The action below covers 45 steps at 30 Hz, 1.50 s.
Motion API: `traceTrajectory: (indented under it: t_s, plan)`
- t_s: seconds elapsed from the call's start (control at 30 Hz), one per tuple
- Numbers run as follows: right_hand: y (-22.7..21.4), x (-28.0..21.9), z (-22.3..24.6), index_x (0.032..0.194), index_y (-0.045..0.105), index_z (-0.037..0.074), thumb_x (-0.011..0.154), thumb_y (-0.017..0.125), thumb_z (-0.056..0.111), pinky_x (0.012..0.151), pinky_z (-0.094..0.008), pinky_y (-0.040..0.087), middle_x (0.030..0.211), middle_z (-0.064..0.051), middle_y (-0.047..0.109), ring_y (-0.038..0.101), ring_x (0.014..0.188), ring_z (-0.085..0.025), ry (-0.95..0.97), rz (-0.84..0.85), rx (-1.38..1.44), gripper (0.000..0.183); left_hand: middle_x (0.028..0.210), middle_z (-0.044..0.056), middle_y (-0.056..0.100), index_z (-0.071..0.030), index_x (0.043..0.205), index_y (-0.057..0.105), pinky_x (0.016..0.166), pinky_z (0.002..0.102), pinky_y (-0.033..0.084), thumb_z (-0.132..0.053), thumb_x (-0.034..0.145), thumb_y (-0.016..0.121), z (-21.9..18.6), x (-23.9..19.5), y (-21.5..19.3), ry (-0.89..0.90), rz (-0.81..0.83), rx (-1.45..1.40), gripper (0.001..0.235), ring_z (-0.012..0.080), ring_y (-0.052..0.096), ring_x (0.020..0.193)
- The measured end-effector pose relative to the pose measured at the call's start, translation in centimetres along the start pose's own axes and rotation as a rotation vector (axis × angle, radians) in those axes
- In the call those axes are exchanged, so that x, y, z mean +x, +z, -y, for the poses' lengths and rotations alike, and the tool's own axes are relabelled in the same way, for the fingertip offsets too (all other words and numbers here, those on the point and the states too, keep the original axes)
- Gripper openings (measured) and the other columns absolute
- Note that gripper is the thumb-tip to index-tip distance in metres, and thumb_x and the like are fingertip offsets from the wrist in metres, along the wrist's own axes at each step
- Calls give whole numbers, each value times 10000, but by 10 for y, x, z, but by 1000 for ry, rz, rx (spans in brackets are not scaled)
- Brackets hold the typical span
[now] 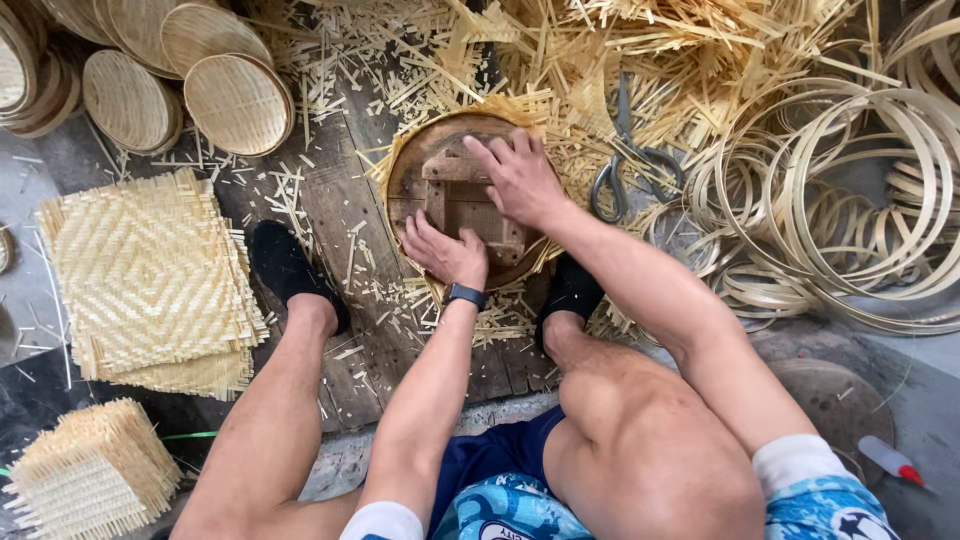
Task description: The person places a woven mat onto a wooden mold, then uses shears to trim the excess mat edges around the circular rim. The person repeats this process with multiple mats, stacking the finished pieces aside.
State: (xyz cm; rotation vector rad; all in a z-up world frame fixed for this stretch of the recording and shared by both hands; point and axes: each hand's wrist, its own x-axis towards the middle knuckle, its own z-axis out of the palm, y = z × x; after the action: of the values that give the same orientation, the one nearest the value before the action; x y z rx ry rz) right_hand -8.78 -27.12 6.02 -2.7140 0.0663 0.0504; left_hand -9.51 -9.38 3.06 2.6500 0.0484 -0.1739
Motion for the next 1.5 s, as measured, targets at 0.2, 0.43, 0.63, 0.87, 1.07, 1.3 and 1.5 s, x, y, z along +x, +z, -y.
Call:
traceTrajectory:
  t_s: [0.2,0.43,0.63,0.87,1.07,1.3,1.5]
  plan:
    - [-11,-39,22,1506,540,177,870,783,216,1012,-450,395,1130,-82,607,472,1135,-271,28,-207,97,682,1557,111,503,-55,1474,502,1305,508,278,-12,746,632,21,19,-35,340,0,-189,741,366,380,1501]
    - [21,-79,-1,936,536,221,981,717,199,911,-364,512,1079,-60,644,609,1084,-223,99,-480,602,189,1588,188,434,-19,1496,461,1245,537,245,-181,792,674,24,21,-42,406,226,52,753,413,312,1472]
    - [39,-141,-117,1272,558,-10,854,823,303,961,-523,473,1307,-260,523,548,1175,-406,1008,-134,89,586,1643,324,173,98,1560,220,1234,614,65,-575,881,711,-29,15,16,191,148,21,1075,473,88,1540]
    - [77,-148,-145,1360,465,-31,660,899,182,998,-478,469,1322,-277,539,543,1192,-426,1173,96,346,851,1697,262,41,68,1603,61,1303,542,32,-582,694,779,-52,17,31,113,305,361,1328,384,-3,1598]
    - [23,-168,-124,1155,600,-60,819,812,100,663,-376,554,891,-154,660,656,778,-258,1148,15,1538,428,1749,210,85,-60,1673,135,1289,544,45,-475,823,775,-14,6,32,432,241,158,1142,405,30,1612]
    - [-64,-170,-45,1090,643,-47,810,788,75,492,-286,568,791,-90,695,682,613,-146,920,-454,1522,337,1733,158,127,-97,1662,186,1305,543,54,-428,834,784,5,2,52,519,131,29,1073,356,59,1613]
    - [-61,-129,16,1001,694,-19,926,734,129,520,-283,547,722,-80,667,653,581,-148,699,-442,1283,170,1729,113,61,-146,1644,155,1257,627,90,-404,763,828,-8,-2,42,406,186,1,1138,360,7,1601]
